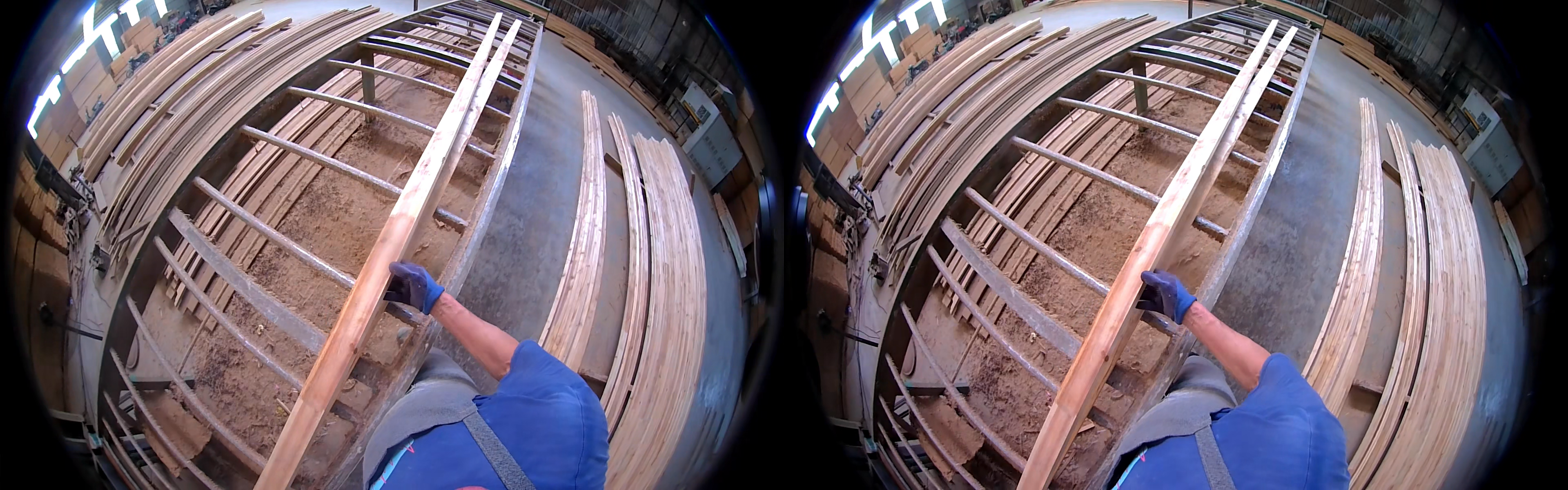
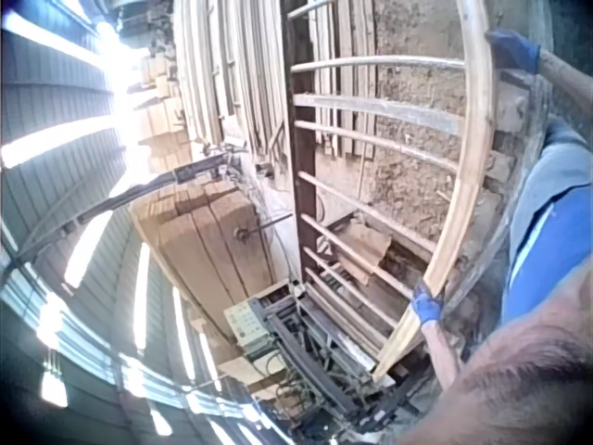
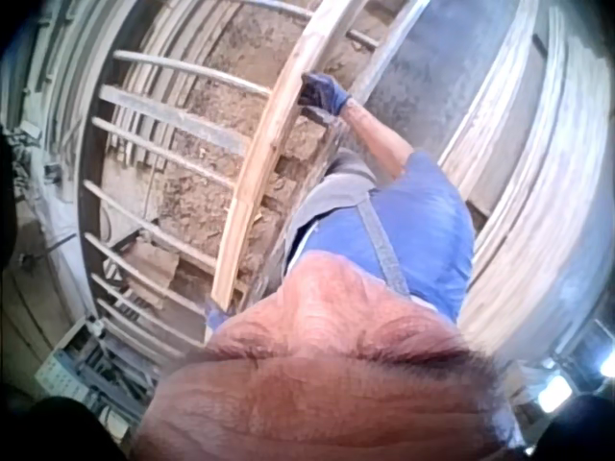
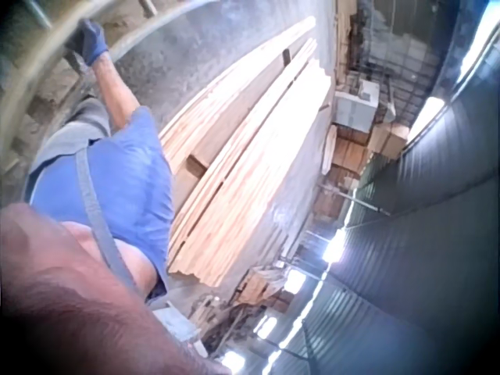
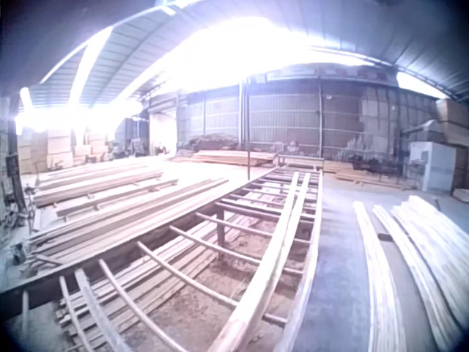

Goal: The person operates a machine control panel, then moves a large wooden panel and places it on the floor. They pick up multiple long wooden planks and arrange them on a metal rack, then use a small container to apply a substance to the planks on the rack.

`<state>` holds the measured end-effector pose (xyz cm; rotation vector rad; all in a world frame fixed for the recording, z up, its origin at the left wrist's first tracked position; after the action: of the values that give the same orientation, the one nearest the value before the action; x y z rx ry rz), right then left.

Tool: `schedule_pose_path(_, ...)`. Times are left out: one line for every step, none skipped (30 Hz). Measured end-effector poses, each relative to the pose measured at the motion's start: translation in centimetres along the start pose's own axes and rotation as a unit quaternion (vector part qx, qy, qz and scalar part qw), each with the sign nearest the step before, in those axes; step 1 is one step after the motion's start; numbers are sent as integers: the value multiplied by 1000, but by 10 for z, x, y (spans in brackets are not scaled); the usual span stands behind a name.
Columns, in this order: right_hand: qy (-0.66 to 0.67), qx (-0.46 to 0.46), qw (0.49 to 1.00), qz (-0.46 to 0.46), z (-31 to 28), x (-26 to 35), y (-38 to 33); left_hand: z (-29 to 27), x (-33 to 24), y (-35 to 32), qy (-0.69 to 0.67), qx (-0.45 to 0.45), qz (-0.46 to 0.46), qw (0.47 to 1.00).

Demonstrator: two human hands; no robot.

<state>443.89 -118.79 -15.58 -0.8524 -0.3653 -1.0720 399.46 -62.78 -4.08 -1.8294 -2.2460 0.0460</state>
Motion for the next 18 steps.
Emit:
schedule_pose_path(25, 5, 1000, 11, -2, 0, 0, 1, -1, 0, 0, -3, 5, 1000)
schedule_pose_path(26, 14, 1000, 10, -2, 0, 1, 2, 1, 0, -3, 37, 2, 999)
schedule_pose_path(27, 22, 999, 5, 0, 3, 2, -8, -7, 7, -7, 75, -1, 997)
schedule_pose_path(28, 31, 999, -1, 3, 4, 3, -13, -11, 12, -10, 113, -3, 994)
schedule_pose_path(-5, 24, 1000, -6, 4, 5, 3, -5, -9, 9, -11, 137, -13, 990)
schedule_pose_path(-36, 19, 999, -12, 11, 10, 0, 8, -4, 2, -11, 158, -23, 987)
schedule_pose_path(-71, 13, 997, -20, 16, 17, 0, 10, -7, -2, -13, 161, -27, 986)
schedule_pose_path(-144, -30, 989, -30, 17, 21, 2, 11, -7, -5, -5, 154, -34, 987)
schedule_pose_path(-183, -44, 979, -75, 21, 24, 0, 8, -11, -4, 4, 143, -38, 989)
schedule_pose_path(-154, -49, 983, -83, 19, 22, 2, 7, -16, -3, 13, 132, -41, 990)
schedule_pose_path(-126, -53, 987, -91, 17, 18, 4, 3, -19, -1, 22, 121, -47, 991)
schedule_pose_path(-69, -61, 990, -108, 22, 14, 6, 1, -22, -3, 30, 113, -53, 992)
schedule_pose_path(-51, -57, 992, -103, 21, 8, 12, 2, -26, -1, 39, 106, -59, 992)
schedule_pose_path(-48, -43, 993, -99, 30, 8, 9, 2, -30, -3, 47, 101, -67, 992)
schedule_pose_path(-42, -30, 994, -93, 42, 7, 2, 1, -33, -3, 55, 98, -74, 991)
schedule_pose_path(-37, -16, 996, -85, 50, 3, 0, -1, -38, -3, 67, 96, -83, 990)
schedule_pose_path(-32, -2, 997, -77, 54, 0, 0, -1, -45, -2, 76, 94, -86, 989)
schedule_pose_path(-39, 2, 998, -40, 53, -5, 4, -1, -50, 1, 103, 103, -103, 984)
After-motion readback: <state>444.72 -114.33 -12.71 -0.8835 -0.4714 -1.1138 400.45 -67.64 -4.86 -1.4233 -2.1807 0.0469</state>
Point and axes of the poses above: each hand's wrist, its own y-axis towards the middle knuckle, its own z-axis out of the palm, x = y × z, the point moved 3 cm from there along y, towards the middle knuckle, and after that the axes turned 3 degrees about -z, right-handed, at the moved point
